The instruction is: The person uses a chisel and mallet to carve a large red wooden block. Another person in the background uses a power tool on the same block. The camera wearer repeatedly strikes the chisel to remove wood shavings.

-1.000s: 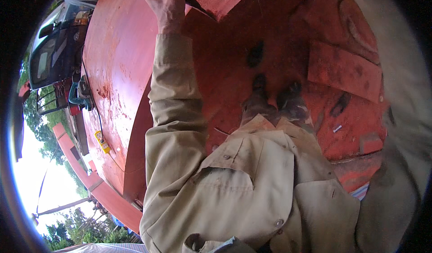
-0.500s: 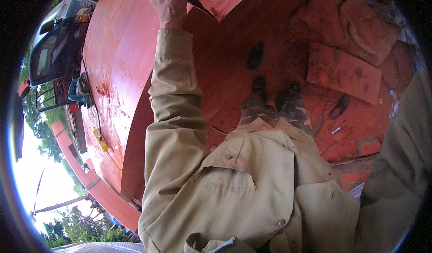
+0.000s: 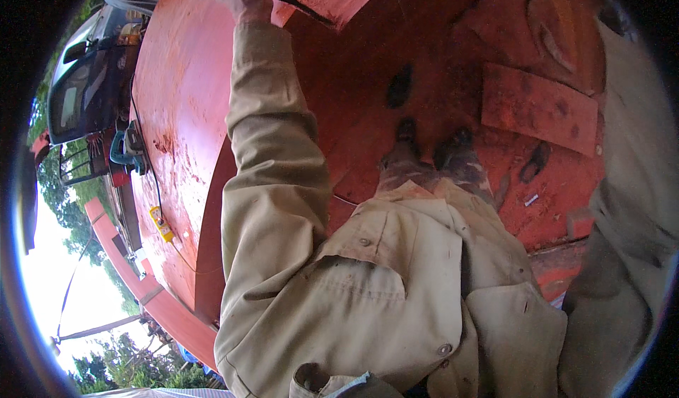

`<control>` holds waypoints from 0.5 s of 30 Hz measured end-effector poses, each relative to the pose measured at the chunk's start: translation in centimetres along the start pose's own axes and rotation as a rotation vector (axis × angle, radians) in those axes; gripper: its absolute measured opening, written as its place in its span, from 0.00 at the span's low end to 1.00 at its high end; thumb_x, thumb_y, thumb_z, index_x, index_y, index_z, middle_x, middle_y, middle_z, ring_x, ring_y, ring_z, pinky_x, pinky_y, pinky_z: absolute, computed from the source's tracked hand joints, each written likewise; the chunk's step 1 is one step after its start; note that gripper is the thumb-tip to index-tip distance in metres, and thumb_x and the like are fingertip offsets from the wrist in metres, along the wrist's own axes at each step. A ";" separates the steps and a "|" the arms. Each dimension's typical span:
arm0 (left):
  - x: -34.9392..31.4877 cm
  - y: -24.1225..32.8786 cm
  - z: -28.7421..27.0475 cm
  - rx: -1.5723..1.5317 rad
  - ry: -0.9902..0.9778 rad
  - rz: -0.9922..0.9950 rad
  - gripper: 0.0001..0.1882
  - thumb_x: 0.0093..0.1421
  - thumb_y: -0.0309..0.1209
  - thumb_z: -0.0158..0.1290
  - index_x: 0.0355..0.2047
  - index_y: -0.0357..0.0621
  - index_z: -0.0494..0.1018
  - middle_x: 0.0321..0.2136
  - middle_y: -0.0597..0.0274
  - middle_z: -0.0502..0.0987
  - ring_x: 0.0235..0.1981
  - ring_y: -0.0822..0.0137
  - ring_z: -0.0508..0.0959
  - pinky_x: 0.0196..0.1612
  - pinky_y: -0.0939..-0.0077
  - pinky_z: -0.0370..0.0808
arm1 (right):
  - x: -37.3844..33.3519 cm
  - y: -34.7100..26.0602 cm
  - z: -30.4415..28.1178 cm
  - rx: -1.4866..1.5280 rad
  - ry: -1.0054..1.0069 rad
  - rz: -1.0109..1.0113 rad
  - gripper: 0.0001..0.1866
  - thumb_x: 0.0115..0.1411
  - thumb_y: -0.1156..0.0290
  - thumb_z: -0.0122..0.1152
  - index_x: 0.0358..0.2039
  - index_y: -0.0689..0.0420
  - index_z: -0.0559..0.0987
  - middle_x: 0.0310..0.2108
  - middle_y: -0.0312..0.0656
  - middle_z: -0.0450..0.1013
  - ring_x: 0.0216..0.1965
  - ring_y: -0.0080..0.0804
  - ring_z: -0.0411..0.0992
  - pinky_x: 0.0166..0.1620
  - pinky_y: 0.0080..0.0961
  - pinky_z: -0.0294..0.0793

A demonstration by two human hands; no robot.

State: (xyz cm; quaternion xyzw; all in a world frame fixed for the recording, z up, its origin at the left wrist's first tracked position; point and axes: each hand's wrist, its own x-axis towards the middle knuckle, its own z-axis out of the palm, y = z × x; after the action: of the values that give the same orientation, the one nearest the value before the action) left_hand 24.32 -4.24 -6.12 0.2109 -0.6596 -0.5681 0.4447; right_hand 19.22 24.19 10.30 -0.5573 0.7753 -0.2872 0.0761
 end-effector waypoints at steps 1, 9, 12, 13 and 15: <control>-0.1 -0.1 -0.2 0.093 -0.061 0.019 0.08 0.58 0.29 0.62 0.25 0.43 0.75 0.18 0.67 0.75 0.18 0.71 0.74 0.25 0.73 0.70 | 0.2 0.0 0.0 0.006 0.001 -0.005 0.31 0.57 0.64 0.69 0.58 0.70 0.75 0.39 0.50 0.81 0.39 0.42 0.80 0.44 0.34 0.80; -3.0 -1.2 -0.6 0.099 -0.168 0.053 0.09 0.58 0.30 0.65 0.25 0.43 0.76 0.20 0.67 0.77 0.19 0.72 0.75 0.25 0.74 0.72 | 1.8 -0.4 0.4 0.015 -0.008 -0.029 0.31 0.56 0.66 0.70 0.57 0.70 0.77 0.39 0.50 0.82 0.39 0.44 0.81 0.45 0.36 0.81; -3.2 -1.0 -0.3 0.132 -0.155 0.046 0.09 0.59 0.30 0.65 0.25 0.42 0.77 0.20 0.67 0.77 0.20 0.72 0.75 0.26 0.74 0.72 | 1.8 -0.8 0.3 0.017 0.002 -0.024 0.31 0.55 0.66 0.71 0.57 0.70 0.77 0.39 0.51 0.82 0.39 0.44 0.81 0.46 0.36 0.81; -3.4 -0.9 -0.2 0.134 -0.151 0.041 0.09 0.59 0.30 0.65 0.25 0.42 0.77 0.20 0.67 0.78 0.20 0.73 0.75 0.26 0.74 0.72 | 1.7 -0.8 0.2 0.016 0.008 -0.022 0.31 0.55 0.67 0.71 0.57 0.70 0.77 0.39 0.51 0.83 0.39 0.45 0.81 0.46 0.37 0.81; -3.7 -1.2 0.0 0.147 -0.191 0.040 0.09 0.59 0.30 0.65 0.25 0.43 0.77 0.21 0.67 0.77 0.20 0.73 0.74 0.26 0.73 0.72 | 1.0 -0.9 -0.1 0.029 0.026 0.006 0.31 0.54 0.67 0.71 0.57 0.70 0.77 0.39 0.51 0.83 0.39 0.45 0.82 0.46 0.37 0.81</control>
State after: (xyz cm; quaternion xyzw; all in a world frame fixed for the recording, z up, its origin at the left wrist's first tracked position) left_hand 25.98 -1.67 -8.49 0.1745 -0.7428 -0.5267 0.3746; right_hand 19.61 23.12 11.04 -0.5501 0.7736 -0.3055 0.0750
